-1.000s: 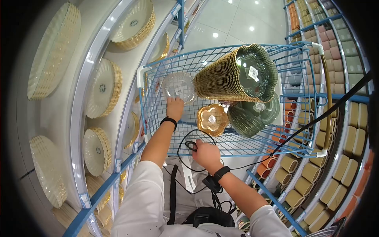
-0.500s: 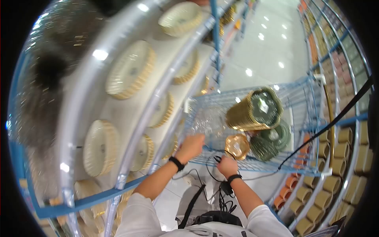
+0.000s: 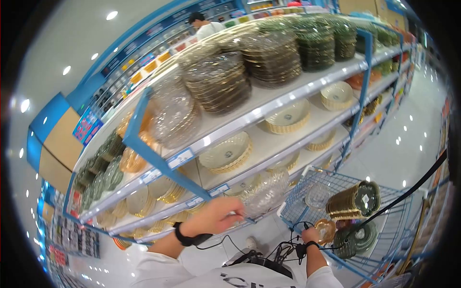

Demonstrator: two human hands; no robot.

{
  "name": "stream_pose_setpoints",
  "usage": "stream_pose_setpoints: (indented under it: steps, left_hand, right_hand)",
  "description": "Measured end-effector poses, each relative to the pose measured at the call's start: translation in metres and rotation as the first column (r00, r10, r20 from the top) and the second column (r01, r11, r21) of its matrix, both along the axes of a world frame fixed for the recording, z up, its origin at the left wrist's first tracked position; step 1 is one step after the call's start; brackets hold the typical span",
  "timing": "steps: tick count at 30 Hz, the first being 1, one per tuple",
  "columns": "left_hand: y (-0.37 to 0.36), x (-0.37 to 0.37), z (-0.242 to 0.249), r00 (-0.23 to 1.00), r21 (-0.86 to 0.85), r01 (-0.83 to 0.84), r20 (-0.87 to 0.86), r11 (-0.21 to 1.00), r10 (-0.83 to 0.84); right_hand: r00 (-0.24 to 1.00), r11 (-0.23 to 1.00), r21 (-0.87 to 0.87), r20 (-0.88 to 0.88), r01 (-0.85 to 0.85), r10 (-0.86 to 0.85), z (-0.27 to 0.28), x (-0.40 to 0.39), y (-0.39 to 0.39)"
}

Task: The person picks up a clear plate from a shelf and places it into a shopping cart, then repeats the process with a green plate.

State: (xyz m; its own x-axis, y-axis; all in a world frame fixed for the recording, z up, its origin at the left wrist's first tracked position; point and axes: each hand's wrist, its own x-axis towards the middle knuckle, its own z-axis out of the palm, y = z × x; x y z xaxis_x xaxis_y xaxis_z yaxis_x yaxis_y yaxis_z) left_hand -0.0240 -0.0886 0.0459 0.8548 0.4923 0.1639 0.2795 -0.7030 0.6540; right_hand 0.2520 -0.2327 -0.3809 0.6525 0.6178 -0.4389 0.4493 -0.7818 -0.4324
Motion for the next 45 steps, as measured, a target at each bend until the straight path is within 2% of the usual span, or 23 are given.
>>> stream_pose_setpoints:
  steps: [4,6,7,9,11,12,13,14,15,17,19,25,28,30,33,37,39,42,45]
  left_hand:
    - [-0.030,-0.040,0.097,0.972,0.200,-0.202,0.158,0.959,0.172]
    - [-0.039,-0.058,0.128,0.928,0.234,-0.332,0.254,0.914,0.272]
    - [-0.040,-0.057,0.140,0.878,0.355,-0.441,0.360,0.825,0.314]
    - [-0.026,-0.059,0.159,0.813,0.446,-0.566,0.442,0.694,0.379]
    - [-0.002,-0.056,0.174,0.801,0.594,-0.599,0.459,0.537,0.385]
    - [0.016,-0.056,0.176,0.789,0.574,-0.614,0.478,0.542,0.386]
    - [0.037,-0.056,0.175,0.777,0.554,-0.626,0.497,0.549,0.386]
    - [0.058,-0.056,0.175,0.779,0.574,-0.626,0.479,0.527,0.404]
    - [0.075,-0.056,0.173,0.781,0.595,-0.624,0.463,0.506,0.419]
    - [0.101,-0.059,0.168,0.771,0.596,-0.635,0.452,0.491,0.449]
    - [0.115,-0.062,0.163,0.766,0.607,-0.639,0.444,0.472,0.466]
    - [0.133,-0.078,0.140,0.806,0.711,-0.562,0.356,0.423,0.473]
    - [0.133,-0.082,0.135,0.818,0.732,-0.532,0.312,0.426,0.484]
    - [0.131,-0.084,0.132,0.819,0.686,-0.523,0.240,0.506,0.521]
    - [0.130,-0.085,0.130,0.827,0.633,-0.533,0.250,0.561,0.504]
    - [0.129,-0.086,0.126,0.830,0.640,-0.532,0.266,0.554,0.490]
    - [0.125,-0.080,0.127,0.825,0.628,-0.543,0.274,0.558,0.495]
    - [0.123,-0.071,0.130,0.828,0.679,-0.528,0.277,0.511,0.488]
    - [0.129,-0.061,0.129,0.801,0.640,-0.565,0.273,0.521,0.532]
  right_hand:
    - [0.998,0.999,-0.010,-0.042,-0.041,0.041,0.001,0.004,0.001]
    - [0.996,0.998,-0.012,-0.065,-0.061,0.060,0.005,0.002,-0.002]
    - [0.996,0.996,-0.021,-0.040,-0.082,0.081,0.000,0.002,-0.001]
    - [0.993,0.992,-0.027,-0.004,-0.121,0.121,-0.013,0.007,0.002]
    - [0.991,0.990,-0.028,-0.011,-0.137,0.137,-0.031,0.012,0.002]
    - [0.989,0.989,-0.030,-0.005,-0.148,0.148,-0.066,0.020,0.004]
    - [0.954,0.955,-0.046,0.053,-0.292,0.295,-0.121,0.034,0.009]
    - [0.895,0.901,-0.072,0.104,-0.428,0.434,-0.148,0.040,0.008]
    - [0.893,0.899,-0.076,0.106,-0.432,0.438,-0.124,0.034,0.005]
    - [0.989,0.989,-0.026,-0.021,-0.146,0.146,-0.043,0.015,0.004]
    - [0.991,0.992,-0.002,-0.006,-0.130,0.130,-0.022,0.009,0.002]
    - [0.990,0.991,0.007,0.030,-0.135,0.135,-0.019,0.009,-0.001]
    - [0.988,0.988,-0.025,-0.029,-0.152,0.151,-0.023,0.013,0.002]
    - [0.978,0.978,0.004,-0.024,-0.209,0.209,-0.023,0.012,0.002]
    - [0.984,0.985,0.010,-0.043,-0.171,0.171,-0.001,0.008,0.000]
    - [0.984,0.984,-0.002,0.007,-0.181,0.181,-0.025,0.012,0.003]
    - [0.987,0.989,-0.019,-0.069,-0.146,0.144,-0.036,0.015,0.004]
    - [0.987,0.988,0.004,-0.035,-0.156,0.156,-0.046,0.018,0.003]
    - [0.988,0.990,0.003,-0.070,-0.139,0.139,-0.046,0.018,0.004]
